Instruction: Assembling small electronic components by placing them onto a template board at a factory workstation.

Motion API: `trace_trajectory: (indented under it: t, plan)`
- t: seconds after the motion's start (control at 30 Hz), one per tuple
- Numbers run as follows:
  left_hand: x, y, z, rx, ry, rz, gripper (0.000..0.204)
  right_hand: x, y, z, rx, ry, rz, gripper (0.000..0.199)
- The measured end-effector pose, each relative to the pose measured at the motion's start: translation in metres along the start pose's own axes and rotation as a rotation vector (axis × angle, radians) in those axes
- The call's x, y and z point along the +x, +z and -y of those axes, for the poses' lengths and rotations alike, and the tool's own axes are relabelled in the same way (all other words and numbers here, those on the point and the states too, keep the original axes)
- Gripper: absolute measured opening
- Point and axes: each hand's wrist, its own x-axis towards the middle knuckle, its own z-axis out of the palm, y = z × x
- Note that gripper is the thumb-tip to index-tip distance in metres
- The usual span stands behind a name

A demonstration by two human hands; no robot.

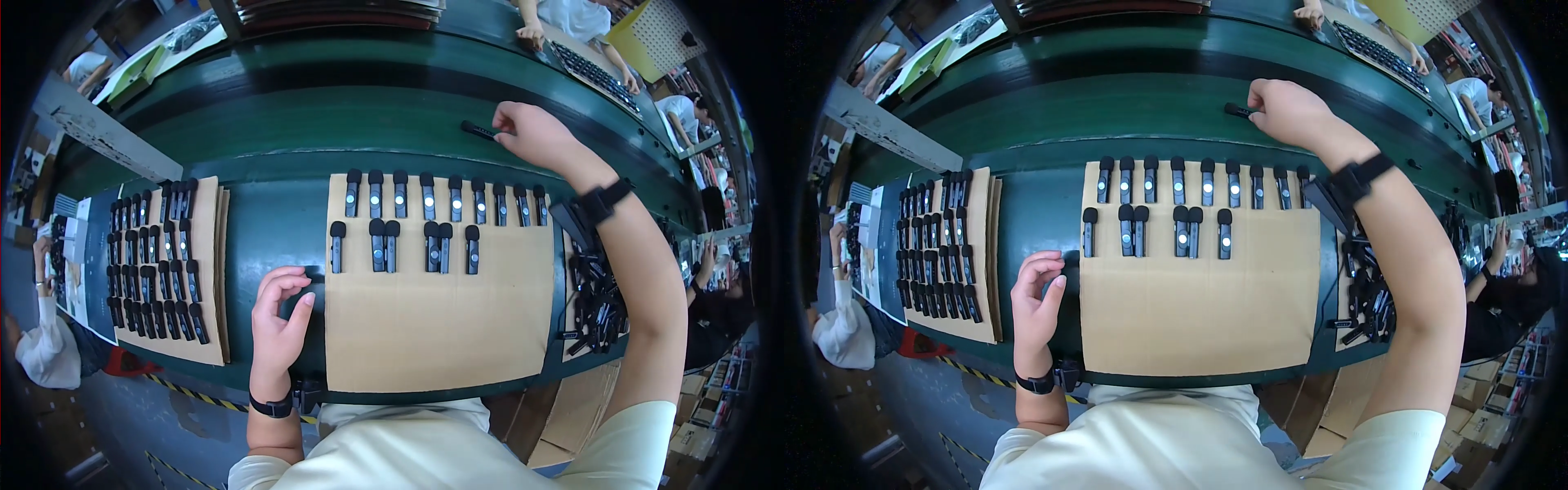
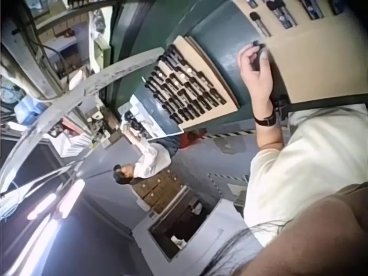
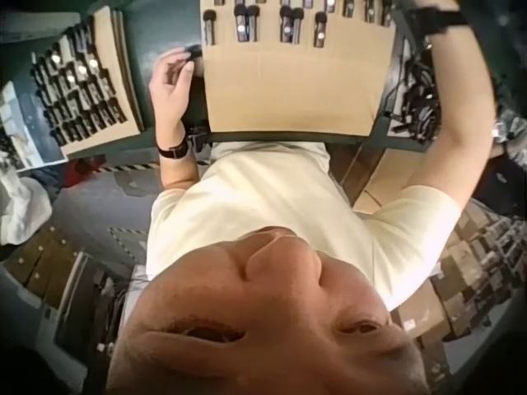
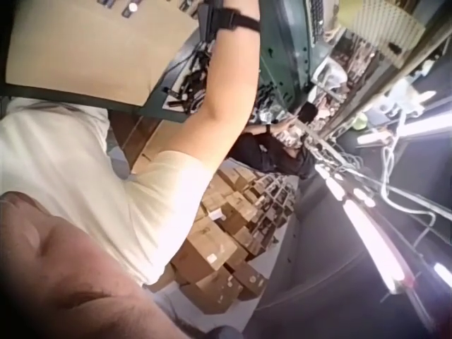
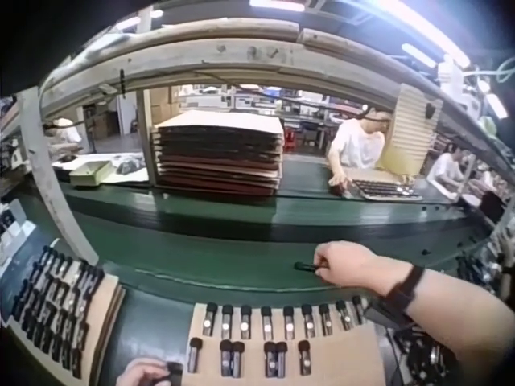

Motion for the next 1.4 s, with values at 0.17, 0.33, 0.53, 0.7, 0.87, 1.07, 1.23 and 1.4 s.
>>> trace_trajectory:
  t: [0.17,0.33,0.53,0.7,0.87,1.07,1.23,1.4]
  plan:
    - [-0.004,-0.002,-0.001,-0.027,0.01,-0.01,0.017,0.06,0.028,-0.012,-0.152,0.072,0.193,0.027]
    - [-0.008,-0.009,-0.006,0.019,0.041,-0.039,0.016,0.084,0.048,-0.007,-0.245,0.14,0.29,0.025]
    - [-0.006,-0.005,-0.032,-0.046,0.078,-0.077,0.016,0.086,0.039,-0.002,-0.297,0.111,0.256,0.022]
    - [-0.01,0.0,-0.057,-0.053,0.168,-0.026,0.016,0.035,0.006,0.026,0.064,-0.186,0.024,0.016]
    - [-0.013,0.004,-0.08,-0.041,0.295,0.049,0.019,-0.079,-0.009,0.091,0.579,-0.33,-0.016,0.019]
    - [-0.012,0.025,-0.115,0.108,0.434,0.192,0.028,-0.184,0.007,0.127,0.633,-0.521,-0.127,0.029]
    - [-0.022,0.045,-0.119,0.134,0.507,0.314,0.034,-0.216,0.024,0.13,0.738,-0.483,-0.265,0.029]
    - [-0.023,0.067,-0.125,0.124,0.559,0.301,0.032,-0.225,0.044,0.125,0.935,-0.424,-0.442,0.03]
